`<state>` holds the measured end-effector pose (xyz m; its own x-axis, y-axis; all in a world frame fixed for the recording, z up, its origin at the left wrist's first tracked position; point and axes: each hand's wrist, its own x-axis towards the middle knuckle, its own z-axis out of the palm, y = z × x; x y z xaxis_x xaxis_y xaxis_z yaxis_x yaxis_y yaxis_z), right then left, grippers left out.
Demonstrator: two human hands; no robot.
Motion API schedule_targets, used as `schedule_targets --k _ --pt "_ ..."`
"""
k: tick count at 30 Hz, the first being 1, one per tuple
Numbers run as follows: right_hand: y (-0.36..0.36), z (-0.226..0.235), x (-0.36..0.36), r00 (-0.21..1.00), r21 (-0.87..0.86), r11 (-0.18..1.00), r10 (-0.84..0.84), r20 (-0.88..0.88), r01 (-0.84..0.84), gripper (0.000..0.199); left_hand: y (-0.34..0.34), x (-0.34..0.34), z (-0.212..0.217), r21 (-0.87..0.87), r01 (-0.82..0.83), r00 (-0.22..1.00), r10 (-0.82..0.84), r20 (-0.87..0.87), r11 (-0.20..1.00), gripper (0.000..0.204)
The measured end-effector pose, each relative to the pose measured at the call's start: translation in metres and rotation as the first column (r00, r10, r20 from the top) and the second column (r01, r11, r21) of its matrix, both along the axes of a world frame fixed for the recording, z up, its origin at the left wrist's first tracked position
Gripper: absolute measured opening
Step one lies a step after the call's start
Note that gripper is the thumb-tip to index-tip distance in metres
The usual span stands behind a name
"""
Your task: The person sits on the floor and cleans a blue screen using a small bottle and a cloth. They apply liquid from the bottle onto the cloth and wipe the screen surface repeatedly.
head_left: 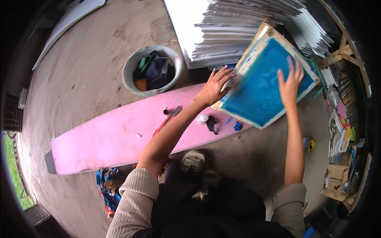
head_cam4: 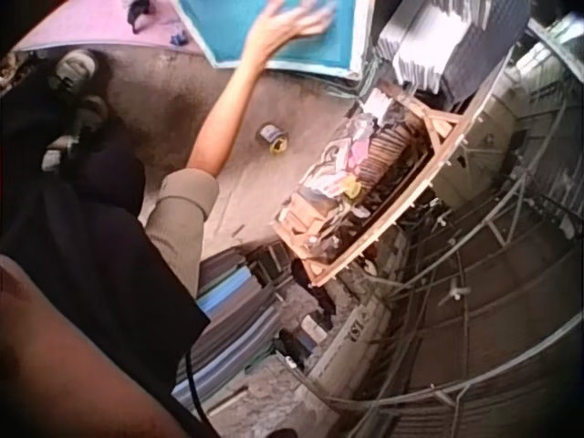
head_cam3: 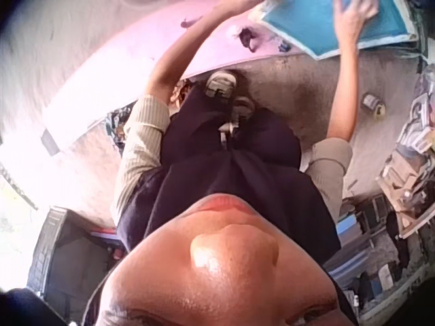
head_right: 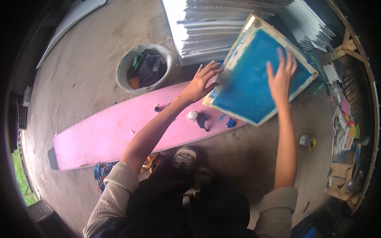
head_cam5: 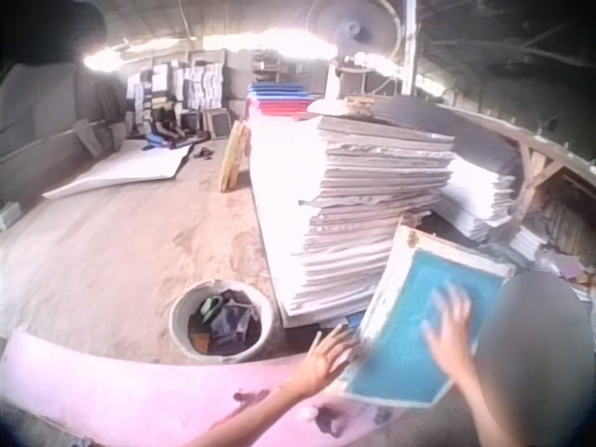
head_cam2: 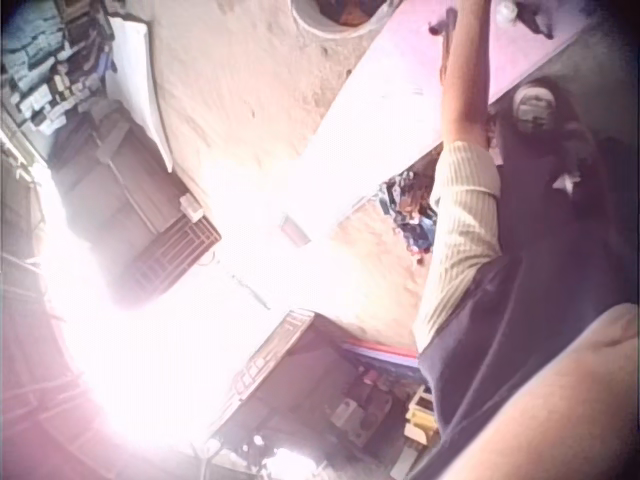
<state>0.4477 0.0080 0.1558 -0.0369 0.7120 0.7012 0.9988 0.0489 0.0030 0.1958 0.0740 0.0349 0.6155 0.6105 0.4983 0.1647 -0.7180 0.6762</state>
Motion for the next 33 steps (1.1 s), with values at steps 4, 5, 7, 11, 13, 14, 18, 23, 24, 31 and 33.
schedule_targets --k 4,5,7,11,13,14,18,23,24,31,33 --pt "0.040 0.031 0.075 0.971 -0.107 0.965 -0.237 0.041 0.240 0.060 -0.001 0.056 0.036 -0.079 -0.007 0.979 0.023 0.201 0.997 0.072" --pt "0.047 0.032 0.077 0.975 -0.144 0.964 -0.217 0.047 0.222 0.065 0.004 0.064 0.042 -0.058 -0.001 0.973 0.014 0.229 0.998 0.079" --pt "0.050 0.034 0.073 0.973 -0.137 0.963 -0.229 0.033 0.231 0.060 0.003 0.078 0.050 -0.081 -0.065 0.952 0.086 0.295 0.995 0.079" --pt "0.032 0.042 0.053 0.964 -0.070 0.962 -0.262 0.042 0.265 0.056 -0.015 0.092 0.053 -0.080 -0.175 0.920 0.192 0.341 0.981 0.081" --pt "0.009 0.044 0.043 0.965 -0.045 0.965 -0.254 0.069 0.257 0.057 -0.028 0.091 0.057 -0.068 -0.210 0.918 0.221 0.330 0.975 0.082" --pt "-0.004 0.046 0.032 0.968 -0.019 0.971 -0.237 0.076 0.239 0.057 -0.033 0.086 0.059 -0.061 -0.203 0.922 0.212 0.325 0.977 0.083" --pt "-0.063 0.059 -0.015 0.946 -0.029 0.949 -0.308 0.106 0.313 0.067 -0.052 0.059 0.083 -0.029 -0.157 0.940 0.158 0.304 0.987 0.083" --pt "-0.131 0.064 -0.047 0.909 -0.022 0.922 -0.378 0.177 0.387 0.068 -0.088 0.040 0.134 -0.147 -0.041 0.891 0.103 0.442 0.988 0.082" --pt "-0.143 0.066 -0.049 0.905 -0.033 0.919 -0.381 0.192 0.393 0.068 -0.096 0.038 0.147 -0.193 -0.004 0.865 0.100 0.492 0.981 0.082" --pt "-0.203 0.073 -0.077 0.935 -0.082 0.940 -0.316 0.162 0.332 0.073 -0.115 0.023 0.193 -0.086 0.038 0.983 -0.022 0.183 0.996 0.074" --pt "-0.206 0.082 -0.089 0.943 -0.067 0.944 -0.316 0.107 0.324 0.068 -0.120 0.016 0.188 -0.146 0.026 0.982 0.002 0.187 0.989 0.065"
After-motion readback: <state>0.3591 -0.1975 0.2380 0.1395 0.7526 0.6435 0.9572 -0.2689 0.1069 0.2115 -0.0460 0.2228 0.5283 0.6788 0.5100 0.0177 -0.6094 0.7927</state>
